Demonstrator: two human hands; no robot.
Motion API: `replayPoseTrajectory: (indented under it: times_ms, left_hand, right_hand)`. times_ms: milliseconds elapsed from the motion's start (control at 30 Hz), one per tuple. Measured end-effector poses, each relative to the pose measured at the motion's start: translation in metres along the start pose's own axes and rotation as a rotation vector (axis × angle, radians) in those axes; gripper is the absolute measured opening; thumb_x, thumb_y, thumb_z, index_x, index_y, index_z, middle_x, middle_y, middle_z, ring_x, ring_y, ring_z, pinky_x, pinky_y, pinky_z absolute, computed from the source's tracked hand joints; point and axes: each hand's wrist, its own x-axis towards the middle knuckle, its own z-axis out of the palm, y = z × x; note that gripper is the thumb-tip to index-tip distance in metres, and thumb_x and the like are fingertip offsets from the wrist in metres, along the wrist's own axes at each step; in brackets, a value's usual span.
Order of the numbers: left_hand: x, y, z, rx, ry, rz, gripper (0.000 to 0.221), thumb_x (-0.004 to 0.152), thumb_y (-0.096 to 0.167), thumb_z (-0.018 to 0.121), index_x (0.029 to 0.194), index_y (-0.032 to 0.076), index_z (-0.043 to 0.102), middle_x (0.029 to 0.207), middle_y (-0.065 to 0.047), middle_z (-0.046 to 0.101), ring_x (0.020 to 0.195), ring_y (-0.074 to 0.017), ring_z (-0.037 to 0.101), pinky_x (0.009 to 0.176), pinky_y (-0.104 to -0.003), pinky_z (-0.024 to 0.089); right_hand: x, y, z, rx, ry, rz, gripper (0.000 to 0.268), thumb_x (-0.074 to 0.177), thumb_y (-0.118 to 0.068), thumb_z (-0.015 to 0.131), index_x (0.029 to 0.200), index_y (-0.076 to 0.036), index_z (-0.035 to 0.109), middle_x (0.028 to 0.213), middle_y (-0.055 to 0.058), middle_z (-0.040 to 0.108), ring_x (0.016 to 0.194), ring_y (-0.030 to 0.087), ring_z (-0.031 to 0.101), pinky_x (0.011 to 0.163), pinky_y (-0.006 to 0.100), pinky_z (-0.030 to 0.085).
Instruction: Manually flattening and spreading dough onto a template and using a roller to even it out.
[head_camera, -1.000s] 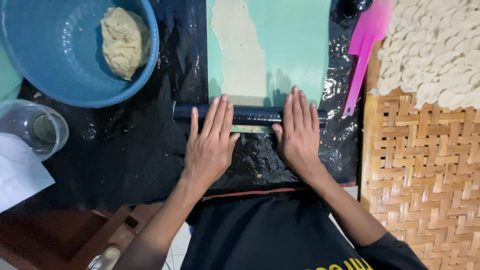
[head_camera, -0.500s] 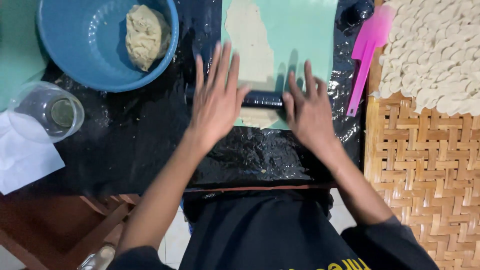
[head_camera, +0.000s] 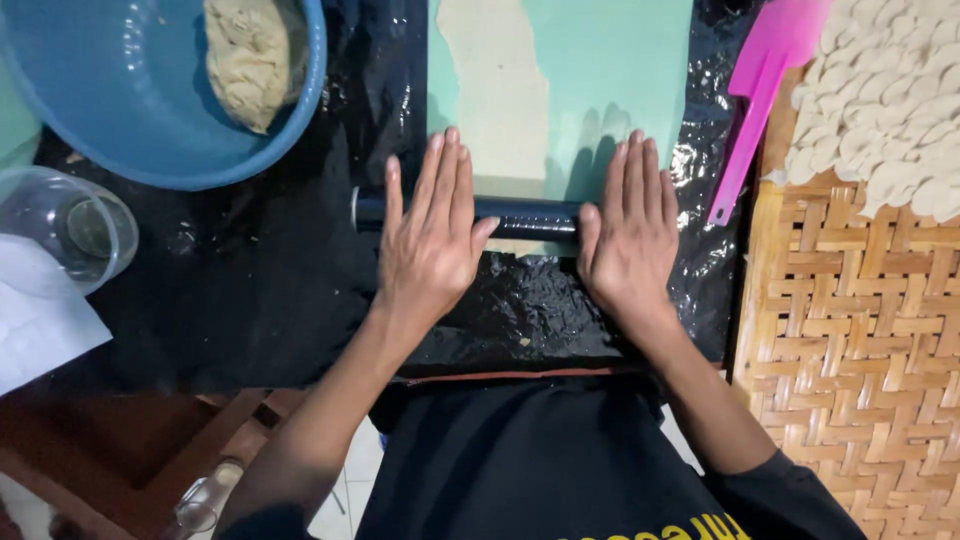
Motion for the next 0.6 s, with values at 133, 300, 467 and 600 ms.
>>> replayPoseTrajectory:
  times_ms: [133,300,467,600]
  left_hand:
    - [-0.020,0.011,-0.001,-0.013,-0.033,-0.019,0.075,0.103,0.036,0.061,0.156,-0.011,0.038,0.167,-0.023,0.031,0.158,-0.0327,0.025,0.126,-0.061,0.014]
    - [-0.047,0.018,-0.001,-0.005,-0.066,-0.042,0.073,0.101,0.033,0.062,0.156,-0.008,0.038,0.166,-0.021,0.032,0.157,-0.0310,0.027,0.125,-0.061,0.016]
    - [-0.073,0.028,-0.004,-0.056,-0.073,-0.054,0.068,0.102,0.027,0.061,0.157,-0.003,0.036,0.167,-0.018,0.033,0.156,-0.0298,0.027,0.125,-0.060,0.021]
    - [-0.094,0.031,-0.008,-0.044,-0.100,-0.058,0.066,0.101,0.023,0.061,0.158,0.000,0.037,0.166,-0.016,0.034,0.156,-0.0283,0.028,0.124,-0.061,0.023]
  right_hand:
    - [-0.032,-0.003,0.009,-0.005,0.054,0.000,0.068,0.113,-0.038,0.029,0.157,0.014,0.033,0.166,0.031,0.031,0.156,0.045,0.029,0.127,0.057,0.021]
    - [-0.060,-0.009,0.013,-0.055,0.073,-0.018,0.066,0.112,-0.035,0.041,0.156,0.012,0.033,0.165,0.030,0.032,0.155,0.044,0.032,0.126,0.059,0.021]
    - [-0.088,-0.012,0.012,-0.040,0.019,-0.031,0.065,0.103,-0.020,0.057,0.156,0.012,0.035,0.164,0.029,0.035,0.154,0.042,0.034,0.125,0.059,0.024]
    - [-0.107,-0.014,0.006,-0.034,0.024,-0.062,0.065,0.099,-0.015,0.062,0.154,0.011,0.038,0.162,0.029,0.039,0.152,0.043,0.037,0.124,0.059,0.026]
